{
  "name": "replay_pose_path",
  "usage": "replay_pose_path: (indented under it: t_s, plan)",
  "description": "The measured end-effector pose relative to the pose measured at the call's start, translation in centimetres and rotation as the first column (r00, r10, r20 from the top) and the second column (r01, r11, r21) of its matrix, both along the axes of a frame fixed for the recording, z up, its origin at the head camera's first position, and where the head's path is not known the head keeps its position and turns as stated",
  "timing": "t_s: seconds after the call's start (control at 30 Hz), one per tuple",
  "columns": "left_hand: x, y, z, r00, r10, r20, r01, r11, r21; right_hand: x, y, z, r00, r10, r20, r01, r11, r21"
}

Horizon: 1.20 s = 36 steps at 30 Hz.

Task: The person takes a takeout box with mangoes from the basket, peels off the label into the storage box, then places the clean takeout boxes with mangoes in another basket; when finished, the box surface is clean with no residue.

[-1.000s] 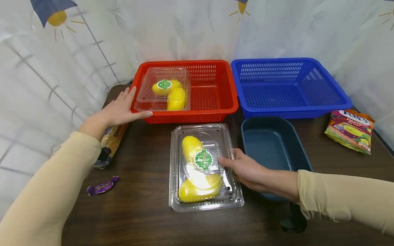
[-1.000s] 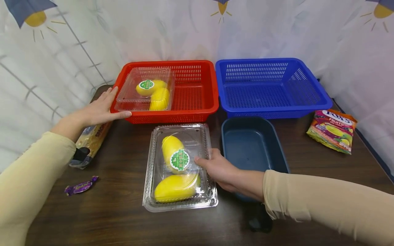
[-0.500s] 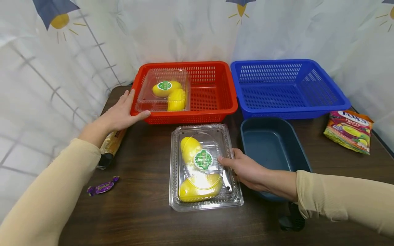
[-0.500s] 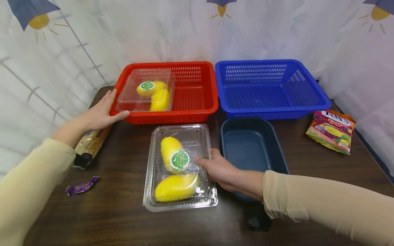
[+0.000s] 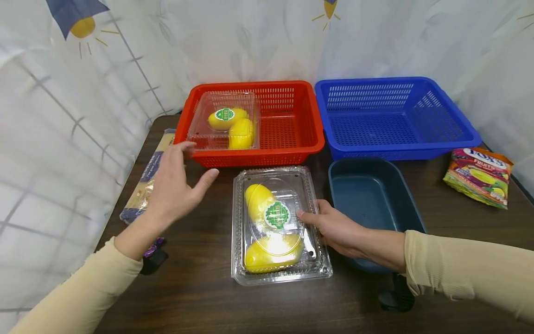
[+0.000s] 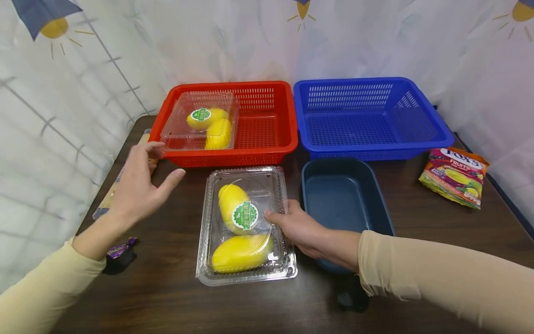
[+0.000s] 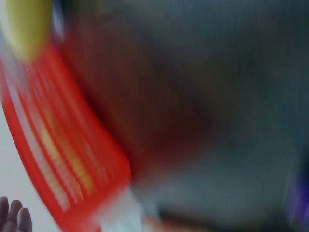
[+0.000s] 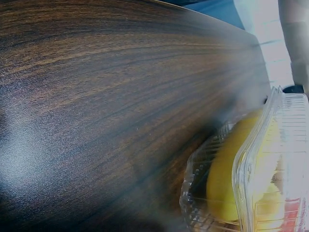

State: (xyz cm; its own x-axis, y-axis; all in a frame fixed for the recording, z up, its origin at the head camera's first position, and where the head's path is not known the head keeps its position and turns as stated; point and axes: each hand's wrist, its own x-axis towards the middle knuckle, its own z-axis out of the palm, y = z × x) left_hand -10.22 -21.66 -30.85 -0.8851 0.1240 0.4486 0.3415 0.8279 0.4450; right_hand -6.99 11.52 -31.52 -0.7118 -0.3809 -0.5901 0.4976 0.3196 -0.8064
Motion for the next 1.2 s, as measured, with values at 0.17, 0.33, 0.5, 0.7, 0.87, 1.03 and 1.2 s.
replay_pose_path:
  t_s: [0.17, 0.33, 0.5, 0.7, 0.87, 1.03, 1.2]
  plan:
    - [0.9, 3.3, -1.4, 0.936, -0.137, 0.323, 0.101, 0.987, 0.125, 0.0, 0.2, 0.1, 1.0, 0.018, 0.002, -0.018, 1.0, -0.002]
    - [-0.9, 4.9, -2.1, 0.806, -0.23, 0.545, 0.087, 0.957, 0.276, -0.2, 0.4, 0.0, 0.999, 0.039, 0.0, -0.039, 0.999, -0.011]
    - [-2.4, 5.6, -3.1, 0.75, -0.318, 0.58, 0.046, 0.9, 0.434, -0.6, 0.7, -0.1, 0.997, 0.077, -0.005, -0.077, 0.997, -0.008]
    - [-2.6, 5.6, -3.8, 0.749, -0.34, 0.568, 0.008, 0.863, 0.505, -1.2, 0.7, 0.2, 0.994, 0.112, 0.001, -0.112, 0.994, 0.005]
    - [-2.0, 5.1, -3.5, 0.744, -0.302, 0.596, -0.029, 0.877, 0.48, -1.9, 0.8, 0.4, 0.989, 0.145, -0.017, -0.144, 0.989, 0.018]
    - [-2.4, 4.1, -2.9, 0.685, -0.345, 0.642, -0.016, 0.873, 0.487, -3.1, 1.0, 0.5, 0.972, 0.231, -0.05, -0.229, 0.973, 0.037]
    - [-3.8, 3.6, -3.1, 0.574, -0.479, 0.664, 0.062, 0.834, 0.548, -5.0, 1.5, 0.2, 0.937, 0.347, -0.038, -0.347, 0.938, 0.012]
